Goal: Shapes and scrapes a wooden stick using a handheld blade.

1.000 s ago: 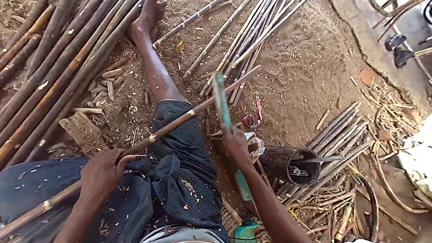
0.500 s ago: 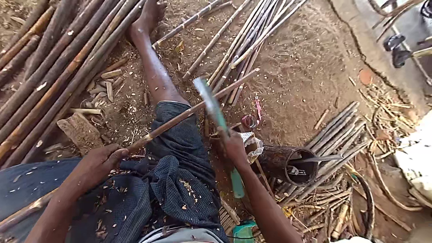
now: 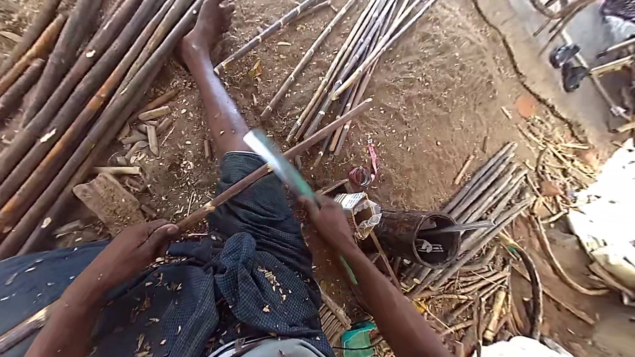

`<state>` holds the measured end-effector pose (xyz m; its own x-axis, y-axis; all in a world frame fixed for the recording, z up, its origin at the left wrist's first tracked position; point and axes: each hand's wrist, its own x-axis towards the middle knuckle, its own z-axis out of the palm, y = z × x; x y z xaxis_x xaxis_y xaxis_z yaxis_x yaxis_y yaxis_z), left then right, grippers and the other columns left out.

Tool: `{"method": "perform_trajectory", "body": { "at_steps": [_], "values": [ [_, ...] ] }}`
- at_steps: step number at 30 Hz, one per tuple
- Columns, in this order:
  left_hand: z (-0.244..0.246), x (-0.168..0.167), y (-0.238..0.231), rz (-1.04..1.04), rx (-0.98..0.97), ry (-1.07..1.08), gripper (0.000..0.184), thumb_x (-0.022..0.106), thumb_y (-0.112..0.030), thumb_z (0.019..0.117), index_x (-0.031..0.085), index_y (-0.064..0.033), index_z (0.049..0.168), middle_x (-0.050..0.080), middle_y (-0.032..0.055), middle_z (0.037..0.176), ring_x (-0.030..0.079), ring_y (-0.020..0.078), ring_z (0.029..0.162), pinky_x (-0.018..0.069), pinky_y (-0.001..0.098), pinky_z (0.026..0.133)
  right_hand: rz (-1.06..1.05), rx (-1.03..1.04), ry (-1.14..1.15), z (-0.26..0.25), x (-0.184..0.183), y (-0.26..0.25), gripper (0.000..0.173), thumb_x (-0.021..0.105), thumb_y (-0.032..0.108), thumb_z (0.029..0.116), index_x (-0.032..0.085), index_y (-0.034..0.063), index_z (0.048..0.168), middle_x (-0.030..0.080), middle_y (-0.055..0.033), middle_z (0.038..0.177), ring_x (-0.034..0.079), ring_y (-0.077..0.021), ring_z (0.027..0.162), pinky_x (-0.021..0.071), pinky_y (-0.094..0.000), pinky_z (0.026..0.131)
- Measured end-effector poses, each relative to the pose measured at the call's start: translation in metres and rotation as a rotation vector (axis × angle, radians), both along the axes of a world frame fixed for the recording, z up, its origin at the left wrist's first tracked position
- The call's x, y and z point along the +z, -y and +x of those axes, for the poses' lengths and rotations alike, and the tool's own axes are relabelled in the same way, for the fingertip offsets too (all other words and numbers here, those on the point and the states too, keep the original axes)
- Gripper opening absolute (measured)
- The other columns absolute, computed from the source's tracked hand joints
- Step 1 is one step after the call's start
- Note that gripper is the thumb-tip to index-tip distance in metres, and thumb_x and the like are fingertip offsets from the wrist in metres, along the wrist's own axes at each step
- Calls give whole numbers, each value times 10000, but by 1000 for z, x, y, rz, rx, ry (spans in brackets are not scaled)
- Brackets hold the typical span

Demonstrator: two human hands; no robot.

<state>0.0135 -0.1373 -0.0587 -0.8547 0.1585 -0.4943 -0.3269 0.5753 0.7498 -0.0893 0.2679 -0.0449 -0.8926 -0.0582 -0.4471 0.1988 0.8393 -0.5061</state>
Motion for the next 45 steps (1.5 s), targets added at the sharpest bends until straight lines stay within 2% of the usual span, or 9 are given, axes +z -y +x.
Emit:
{"method": "perform_trajectory", "body": {
  "at_steps": [6, 10, 15, 18, 21, 34, 37, 41, 45],
  "values": [
    [7, -6, 0, 28, 39, -12, 447, 389, -479, 1064, 643, -164, 875, 517, -42, 568, 478, 95, 469, 421, 293, 471, 59, 252, 83, 17, 10, 13, 526, 492, 587, 1032, 664, 98, 946, 626, -114, 727, 664, -316, 707, 535, -562, 629],
    [19, -3, -22, -366, 13, -218, 497, 433, -558, 1038, 683, -132, 985, 601, 48, 673, 619, 277, 611, 485, 565, 559, -77, -221, 25, -31, 1, -12, 575, 463, 614, 1038, 622, 63, 988, 556, -79, 650, 562, -225, 502, 519, -438, 484],
    [27, -2, -29, -460, 19, -347, 692, 321, -694, 1003, 680, -105, 1047, 614, 81, 697, 625, 324, 601, 475, 582, 519, 55, 365, 178, 7, 28, 28, 492, 522, 578, 1025, 668, 114, 944, 636, -114, 768, 662, -315, 744, 533, -576, 653],
    [24, -4, -22, -361, 17, -339, 699, 456, -702, 956, 693, -72, 1144, 679, 108, 880, 658, 307, 720, 529, 592, 646, -115, -58, 35, -33, 16, -6, 525, 477, 505, 1069, 670, 17, 1060, 605, -118, 730, 596, -255, 607, 532, -474, 581],
    [18, -5, -7, -312, 11, -313, 524, 460, -634, 990, 715, -179, 1033, 644, -19, 712, 633, 171, 607, 538, 480, 582, -217, -408, -114, -48, -14, -29, 559, 405, 588, 1067, 589, 68, 973, 506, -37, 598, 501, -184, 437, 491, -401, 425],
    [8, -2, -15, -411, -25, -268, 671, 210, -657, 1032, 618, -163, 832, 495, -26, 573, 547, 192, 523, 450, 477, 502, 9, 137, 14, 11, -2, 3, 497, 507, 548, 1043, 678, 88, 962, 631, -114, 728, 656, -302, 699, 535, -557, 639],
    [3, -2, -11, -285, -26, -193, 547, 312, -529, 1079, 649, -126, 927, 559, 0, 617, 587, 200, 558, 501, 492, 549, -64, -169, -45, -14, -5, -9, 585, 458, 573, 1051, 656, 23, 1032, 594, -124, 712, 601, -288, 609, 531, -532, 583],
    [-4, 10, -5, -127, 3, -55, 285, 605, -346, 1033, 664, -70, 1074, 637, 68, 762, 616, 222, 645, 534, 498, 630, 59, 250, -39, 16, 4, 9, 505, 507, 551, 1042, 679, 85, 953, 630, -135, 698, 653, -345, 645, 521, -594, 575],
    [-13, -1, 4, -39, -29, -25, 260, 685, -394, 975, 662, -139, 1021, 622, 17, 758, 590, 160, 631, 522, 414, 602, -63, -168, -84, -7, -5, -15, 660, 380, 694, 1024, 605, 74, 997, 532, -103, 635, 530, -265, 486, 482, -489, 449]
  ]
}}
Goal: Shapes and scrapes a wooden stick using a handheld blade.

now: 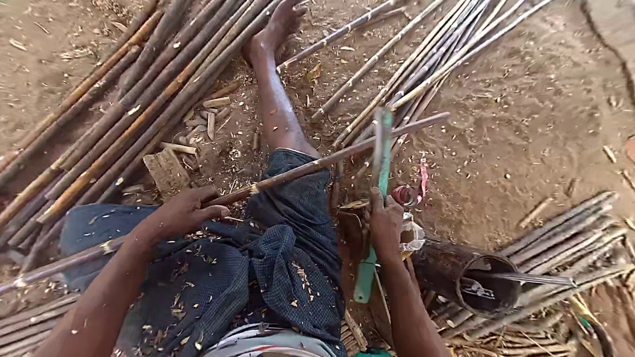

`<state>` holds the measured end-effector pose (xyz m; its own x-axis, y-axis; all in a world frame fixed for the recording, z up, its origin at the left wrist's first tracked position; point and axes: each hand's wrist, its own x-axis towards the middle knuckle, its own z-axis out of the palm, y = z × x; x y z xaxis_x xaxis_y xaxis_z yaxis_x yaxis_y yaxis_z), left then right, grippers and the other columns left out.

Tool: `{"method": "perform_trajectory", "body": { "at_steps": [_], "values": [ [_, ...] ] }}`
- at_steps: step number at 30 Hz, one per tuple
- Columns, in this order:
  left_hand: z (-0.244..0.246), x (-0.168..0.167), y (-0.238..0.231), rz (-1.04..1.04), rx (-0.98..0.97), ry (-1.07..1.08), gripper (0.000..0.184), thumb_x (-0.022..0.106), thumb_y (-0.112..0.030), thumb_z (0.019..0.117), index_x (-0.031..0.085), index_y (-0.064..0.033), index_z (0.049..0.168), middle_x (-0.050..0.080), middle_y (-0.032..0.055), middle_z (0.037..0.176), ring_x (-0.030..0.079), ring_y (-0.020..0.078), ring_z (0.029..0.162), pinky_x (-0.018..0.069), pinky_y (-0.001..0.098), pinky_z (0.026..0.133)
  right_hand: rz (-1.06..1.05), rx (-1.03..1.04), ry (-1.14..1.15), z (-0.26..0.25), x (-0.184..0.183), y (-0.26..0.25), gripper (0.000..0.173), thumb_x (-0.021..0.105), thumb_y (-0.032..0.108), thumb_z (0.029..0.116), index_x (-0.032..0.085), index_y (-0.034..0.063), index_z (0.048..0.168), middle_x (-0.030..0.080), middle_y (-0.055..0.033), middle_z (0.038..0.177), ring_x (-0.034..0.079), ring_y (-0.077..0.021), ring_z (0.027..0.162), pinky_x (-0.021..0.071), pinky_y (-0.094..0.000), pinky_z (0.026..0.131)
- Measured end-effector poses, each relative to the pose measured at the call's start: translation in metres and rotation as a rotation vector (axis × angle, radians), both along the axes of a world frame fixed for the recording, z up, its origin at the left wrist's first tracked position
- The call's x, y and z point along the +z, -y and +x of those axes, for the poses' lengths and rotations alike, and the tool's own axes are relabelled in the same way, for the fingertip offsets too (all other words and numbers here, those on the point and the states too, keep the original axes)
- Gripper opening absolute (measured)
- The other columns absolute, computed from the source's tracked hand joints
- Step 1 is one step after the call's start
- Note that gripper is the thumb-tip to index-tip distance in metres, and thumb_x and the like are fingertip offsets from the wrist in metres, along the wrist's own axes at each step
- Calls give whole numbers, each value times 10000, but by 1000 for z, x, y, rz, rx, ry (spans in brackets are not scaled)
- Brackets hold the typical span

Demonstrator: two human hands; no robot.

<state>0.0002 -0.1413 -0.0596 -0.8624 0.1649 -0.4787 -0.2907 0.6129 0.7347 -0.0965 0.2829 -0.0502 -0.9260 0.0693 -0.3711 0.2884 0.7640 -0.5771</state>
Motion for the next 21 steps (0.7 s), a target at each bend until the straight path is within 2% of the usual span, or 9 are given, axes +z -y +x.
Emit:
{"method": "perform_trajectory", "body": {
  "at_steps": [2, 4, 8, 11, 13, 14, 16, 19, 21],
  "values": [
    [-1, -2, 2, 39, 2, 7, 232, 673, -369, 987, 660, -138, 991, 609, 10, 727, 571, 149, 598, 504, 382, 569, 30, 151, 36, 12, 4, 14, 574, 448, 579, 1054, 639, 40, 1007, 593, -141, 708, 605, -313, 602, 516, -554, 545],
    [2, 3, -1, 68, 27, 27, 211, 660, -330, 999, 651, -121, 973, 595, 21, 692, 547, 149, 543, 477, 349, 508, 102, 364, 40, 25, 6, 24, 489, 532, 525, 1041, 666, 69, 925, 613, -129, 690, 635, -321, 638, 509, -568, 579],
    [-2, 4, -3, 149, 52, 65, 237, 622, -331, 1020, 643, -110, 936, 566, 29, 632, 513, 139, 475, 447, 306, 444, -69, -33, 41, 3, 2, 4, 637, 394, 701, 1016, 577, 93, 962, 483, -72, 578, 490, -224, 427, 462, -425, 402],
    [-2, 6, 2, 237, 71, 88, 210, 591, -259, 1027, 648, -91, 914, 553, 33, 608, 484, 125, 453, 409, 269, 428, 0, 195, 48, 13, 1, 19, 516, 497, 536, 1050, 677, 60, 963, 600, -106, 683, 605, -273, 598, 507, -519, 570],
    [-3, 6, 0, 242, 77, 99, 209, 565, -235, 1037, 648, -93, 907, 567, 28, 608, 479, 120, 451, 401, 261, 427, -9, 152, 115, 3, 2, 10, 505, 530, 549, 1032, 696, 77, 972, 613, -104, 719, 605, -276, 644, 510, -540, 624],
    [-7, 5, -1, 233, 77, 89, 212, 562, -240, 1039, 650, -98, 908, 563, 22, 607, 478, 118, 454, 400, 261, 433, -31, 78, 79, -7, 1, 4, 519, 529, 544, 1036, 677, 50, 979, 595, -117, 708, 590, -284, 619, 507, -537, 599],
    [-7, 3, -3, 238, 71, 94, 230, 566, -258, 1043, 640, -91, 903, 560, 33, 610, 481, 127, 454, 409, 267, 433, -94, -14, 49, -7, -9, 2, 540, 468, 576, 1050, 601, 66, 936, 512, -59, 621, 518, -208, 480, 494, -428, 456],
    [-9, 2, 0, 282, 67, 92, 254, 549, -250, 1053, 639, -81, 886, 569, 47, 606, 476, 133, 435, 398, 255, 411, 74, 355, 32, 19, 0, 20, 494, 504, 541, 1039, 649, 95, 883, 590, -81, 659, 625, -263, 617, 515, -515, 572],
    [-12, 3, 2, 304, 43, 101, 300, 496, -251, 1071, 644, -80, 874, 569, 46, 591, 471, 129, 418, 394, 247, 398, -5, 190, 107, 7, 6, 16, 509, 530, 519, 1043, 667, 40, 940, 588, -112, 686, 596, -276, 615, 504, -519, 584]
  ]
}}
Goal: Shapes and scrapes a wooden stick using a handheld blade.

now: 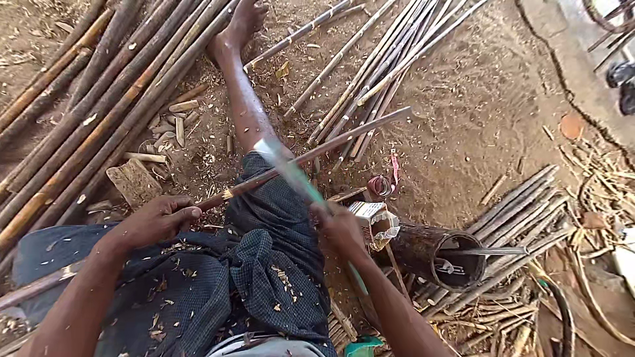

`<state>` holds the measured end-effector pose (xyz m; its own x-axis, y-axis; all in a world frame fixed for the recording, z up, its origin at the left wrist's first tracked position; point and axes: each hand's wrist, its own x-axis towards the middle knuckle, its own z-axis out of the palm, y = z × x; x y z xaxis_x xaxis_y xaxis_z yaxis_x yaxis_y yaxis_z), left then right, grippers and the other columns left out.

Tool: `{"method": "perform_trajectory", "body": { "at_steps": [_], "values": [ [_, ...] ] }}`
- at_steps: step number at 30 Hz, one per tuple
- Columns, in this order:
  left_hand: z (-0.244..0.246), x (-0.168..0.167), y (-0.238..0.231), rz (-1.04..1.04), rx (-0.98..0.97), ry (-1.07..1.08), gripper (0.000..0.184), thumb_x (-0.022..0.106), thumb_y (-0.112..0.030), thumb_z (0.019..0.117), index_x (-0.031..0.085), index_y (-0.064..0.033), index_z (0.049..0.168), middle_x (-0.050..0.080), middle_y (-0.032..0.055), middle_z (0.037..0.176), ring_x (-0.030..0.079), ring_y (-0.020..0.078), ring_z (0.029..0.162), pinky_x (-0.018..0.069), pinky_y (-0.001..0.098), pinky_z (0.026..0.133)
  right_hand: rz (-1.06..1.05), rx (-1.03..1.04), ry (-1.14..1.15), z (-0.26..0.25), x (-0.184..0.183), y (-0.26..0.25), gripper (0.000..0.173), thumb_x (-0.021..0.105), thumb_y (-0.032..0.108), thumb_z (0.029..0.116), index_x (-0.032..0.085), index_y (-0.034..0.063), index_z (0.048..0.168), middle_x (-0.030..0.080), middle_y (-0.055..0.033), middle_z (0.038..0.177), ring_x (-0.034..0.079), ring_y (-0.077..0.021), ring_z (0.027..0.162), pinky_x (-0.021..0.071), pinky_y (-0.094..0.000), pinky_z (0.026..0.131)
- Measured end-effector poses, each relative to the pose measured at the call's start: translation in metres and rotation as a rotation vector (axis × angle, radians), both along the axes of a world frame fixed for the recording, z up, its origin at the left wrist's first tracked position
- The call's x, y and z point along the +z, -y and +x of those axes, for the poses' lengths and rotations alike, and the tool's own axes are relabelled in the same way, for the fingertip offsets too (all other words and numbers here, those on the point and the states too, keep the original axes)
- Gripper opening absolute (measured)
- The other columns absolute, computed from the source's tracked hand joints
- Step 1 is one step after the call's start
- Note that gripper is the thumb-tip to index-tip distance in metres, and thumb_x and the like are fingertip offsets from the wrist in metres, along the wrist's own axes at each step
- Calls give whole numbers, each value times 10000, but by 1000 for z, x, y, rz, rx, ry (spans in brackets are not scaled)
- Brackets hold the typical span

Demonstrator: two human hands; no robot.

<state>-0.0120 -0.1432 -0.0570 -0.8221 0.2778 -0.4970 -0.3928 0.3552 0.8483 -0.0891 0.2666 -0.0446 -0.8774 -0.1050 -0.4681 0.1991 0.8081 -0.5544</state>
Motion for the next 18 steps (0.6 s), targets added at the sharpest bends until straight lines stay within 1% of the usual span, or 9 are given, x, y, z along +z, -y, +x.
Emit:
{"method": "perform_trajectory", "body": {
  "at_steps": [2, 3, 6, 8, 10, 12, 14, 16, 18],
  "values": [
    [-1, -1, 1, 22, -13, -5, 358, 460, -256, 1082, 650, -74, 840, 553, 45, 564, 450, 125, 401, 378, 244, 389, -113, -246, -44, -13, -14, -11, 539, 488, 590, 1035, 601, 75, 927, 506, -43, 599, 506, -187, 453, 480, -402, 427],
    [1, -3, 2, 40, -17, -11, 377, 451, -271, 1082, 657, -77, 833, 550, 43, 560, 447, 120, 398, 373, 239, 384, -104, -211, -55, -9, -14, -9, 551, 480, 608, 1032, 597, 81, 924, 510, -51, 599, 514, -197, 453, 482, -411, 422],
    [1, -1, 5, 95, -22, 21, 367, 439, -274, 1074, 661, -72, 862, 542, 37, 559, 447, 102, 398, 369, 218, 382, 92, 207, -23, 12, -3, 7, 510, 517, 554, 1033, 667, 76, 934, 623, -125, 704, 651, -320, 667, 524, -569, 607],
    [-5, 1, 6, 125, -6, 73, 353, 419, -233, 1074, 668, -57, 894, 544, 43, 555, 458, 107, 403, 379, 217, 388, 66, 31, -19, -9, -2, -3, 537, 523, 547, 1037, 685, 39, 977, 629, -141, 748, 636, -323, 683, 521, -569, 633],
    [-2, 0, 5, 138, 12, 102, 374, 404, -233, 1070, 675, -57, 883, 526, 44, 546, 444, 109, 403, 367, 219, 391, -11, -188, -68, -18, -13, -12, 558, 474, 593, 1041, 617, 61, 950, 548, -74, 644, 559, -229, 515, 514, -452, 486],
    [-3, 1, 7, 146, 17, 108, 395, 410, -269, 1066, 676, -66, 856, 524, 34, 544, 447, 97, 406, 368, 210, 394, -8, -13, -57, -3, -8, 2, 511, 521, 513, 1047, 665, 28, 979, 596, -122, 696, 606, -286, 616, 520, -536, 590],
    [-2, 1, 6, 175, 11, 134, 387, 412, -279, 1048, 653, -78, 822, 521, 24, 534, 458, 84, 407, 376, 202, 396, 47, 164, -53, 13, -7, 6, 490, 537, 534, 1030, 670, 74, 924, 609, -103, 698, 631, -284, 655, 517, -548, 613],
    [-7, 1, 7, 197, 2, 148, 392, 402, -286, 1042, 658, -74, 835, 514, 27, 535, 461, 87, 411, 380, 205, 400, -10, -37, -47, -3, -7, -3, 525, 527, 547, 1035, 676, 50, 956, 596, -106, 693, 600, -272, 610, 514, -518, 579],
    [-4, -1, 8, 212, 3, 157, 422, 377, -295, 1051, 669, -72, 844, 509, 29, 533, 448, 85, 403, 373, 202, 397, -61, -173, -48, -3, -12, -4, 571, 463, 618, 1035, 609, 75, 938, 522, -67, 612, 528, -220, 471, 487, -429, 437]
  ]
}}
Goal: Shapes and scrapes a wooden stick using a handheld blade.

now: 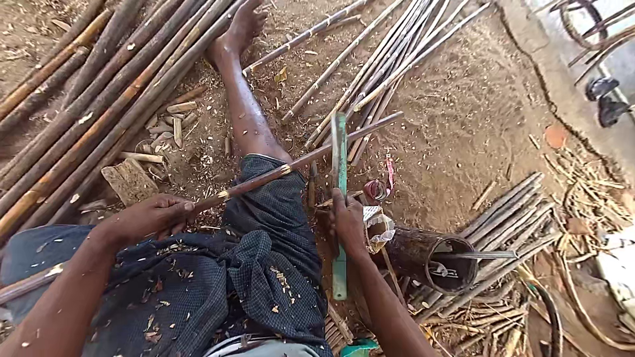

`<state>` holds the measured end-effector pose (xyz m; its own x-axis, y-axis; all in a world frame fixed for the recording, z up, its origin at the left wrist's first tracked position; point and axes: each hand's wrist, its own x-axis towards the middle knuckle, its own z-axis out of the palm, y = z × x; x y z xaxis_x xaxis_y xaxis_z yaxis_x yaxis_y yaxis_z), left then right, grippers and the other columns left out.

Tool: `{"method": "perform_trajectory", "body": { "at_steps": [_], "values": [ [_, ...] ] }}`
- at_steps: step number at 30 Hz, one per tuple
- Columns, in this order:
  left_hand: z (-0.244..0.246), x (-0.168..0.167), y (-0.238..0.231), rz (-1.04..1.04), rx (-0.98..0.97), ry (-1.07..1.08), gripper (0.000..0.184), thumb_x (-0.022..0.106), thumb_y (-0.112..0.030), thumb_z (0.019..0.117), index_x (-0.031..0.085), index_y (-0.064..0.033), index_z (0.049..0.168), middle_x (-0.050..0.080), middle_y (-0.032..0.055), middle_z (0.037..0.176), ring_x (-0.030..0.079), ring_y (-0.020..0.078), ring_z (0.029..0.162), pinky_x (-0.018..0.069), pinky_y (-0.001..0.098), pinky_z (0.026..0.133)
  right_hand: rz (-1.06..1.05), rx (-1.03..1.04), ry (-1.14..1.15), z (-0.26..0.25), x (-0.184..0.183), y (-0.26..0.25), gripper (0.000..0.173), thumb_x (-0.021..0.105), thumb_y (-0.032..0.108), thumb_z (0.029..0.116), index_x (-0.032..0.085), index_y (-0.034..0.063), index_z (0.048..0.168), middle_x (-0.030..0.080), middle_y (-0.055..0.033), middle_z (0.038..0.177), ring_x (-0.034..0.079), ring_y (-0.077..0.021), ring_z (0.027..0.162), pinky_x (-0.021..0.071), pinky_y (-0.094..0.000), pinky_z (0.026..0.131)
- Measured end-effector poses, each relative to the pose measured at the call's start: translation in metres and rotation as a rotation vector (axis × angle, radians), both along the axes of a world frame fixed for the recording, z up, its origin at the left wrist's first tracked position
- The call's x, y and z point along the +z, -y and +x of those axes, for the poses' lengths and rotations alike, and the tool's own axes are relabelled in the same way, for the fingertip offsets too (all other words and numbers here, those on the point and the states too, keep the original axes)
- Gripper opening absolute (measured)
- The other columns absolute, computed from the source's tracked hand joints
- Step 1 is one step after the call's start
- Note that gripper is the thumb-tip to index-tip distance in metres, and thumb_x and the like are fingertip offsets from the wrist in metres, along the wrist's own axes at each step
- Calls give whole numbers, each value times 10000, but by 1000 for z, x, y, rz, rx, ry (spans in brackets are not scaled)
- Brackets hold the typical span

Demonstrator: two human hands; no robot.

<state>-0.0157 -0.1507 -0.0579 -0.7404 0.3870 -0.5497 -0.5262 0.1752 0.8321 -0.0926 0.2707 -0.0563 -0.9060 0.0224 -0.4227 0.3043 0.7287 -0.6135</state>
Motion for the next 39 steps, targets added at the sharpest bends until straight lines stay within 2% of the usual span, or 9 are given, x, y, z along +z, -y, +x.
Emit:
{"method": "perform_trajectory", "body": {
  "at_steps": [3, 8, 13, 17, 22, 26, 31, 35, 39],
  "values": [
    [-2, 2, 2, 16, -14, 46, 440, 334, -288, 1057, 660, -77, 849, 521, 16, 534, 466, 70, 405, 384, 189, 398, 142, 361, 13, 23, 14, 17, 490, 503, 537, 1048, 653, 83, 940, 604, -110, 688, 640, -297, 637, 516, -531, 571],
    [0, 0, 0, -28, -2, 6, 379, 407, -261, 1051, 677, -74, 861, 542, 37, 552, 473, 94, 417, 389, 204, 409, 6, -87, 1, -28, 4, -5, 555, 460, 584, 1051, 619, 58, 968, 540, -72, 638, 538, -217, 488, 505, -440, 470],
    [4, -1, -3, -102, -26, -73, 375, 408, -273, 1044, 694, -86, 889, 551, 40, 551, 486, 114, 403, 403, 221, 392, 194, 466, 121, 6, 30, 29, 514, 503, 592, 1027, 685, 113, 986, 657, -119, 784, 679, -316, 761, 543, -576, 667],
    [12, -2, -6, -312, -28, -196, 336, 507, -307, 1066, 667, -115, 842, 569, 24, 581, 494, 132, 442, 419, 291, 429, 95, 20, 32, -34, 17, 7, 586, 474, 617, 1031, 662, 62, 1017, 591, -117, 708, 585, -265, 561, 521, -494, 529],
    [11, -3, -9, -385, -54, -261, 332, 480, -329, 1071, 664, -117, 893, 575, -2, 586, 515, 121, 459, 450, 298, 456, 182, 501, 181, 9, 42, 38, 507, 526, 569, 1027, 676, 90, 953, 636, -121, 765, 659, -317, 727, 535, -565, 648],
    [7, -2, -2, -81, -16, -38, 447, 339, -299, 1088, 697, -58, 971, 541, 35, 552, 447, 98, 408, 373, 229, 406, 33, -23, 1, -32, 7, -4, 581, 453, 586, 1049, 644, 38, 1044, 564, -88, 680, 556, -233, 531, 519, -463, 514],
    [-9, 5, -4, -24, -42, 60, 506, 299, -322, 1091, 654, -64, 840, 531, 31, 542, 451, 83, 400, 366, 197, 389, 223, 375, 81, 14, 17, 22, 495, 516, 548, 1037, 675, 82, 986, 656, -142, 765, 682, -349, 751, 542, -592, 670],
    [-7, 3, -2, -18, -32, 83, 492, 281, -290, 1091, 642, -73, 837, 545, 33, 545, 478, 97, 407, 400, 208, 403, 41, -73, 37, -23, 4, -8, 588, 443, 608, 1046, 632, 54, 988, 561, -101, 667, 560, -257, 522, 511, -479, 502],
    [-7, 3, -5, -41, -23, 27, 412, 385, -312, 1054, 650, -97, 823, 538, 34, 559, 479, 96, 421, 394, 203, 411, 210, 453, 143, 16, 31, 36, 509, 496, 588, 1027, 676, 115, 975, 653, -111, 779, 680, -311, 755, 545, -559, 652]
  ]
}}
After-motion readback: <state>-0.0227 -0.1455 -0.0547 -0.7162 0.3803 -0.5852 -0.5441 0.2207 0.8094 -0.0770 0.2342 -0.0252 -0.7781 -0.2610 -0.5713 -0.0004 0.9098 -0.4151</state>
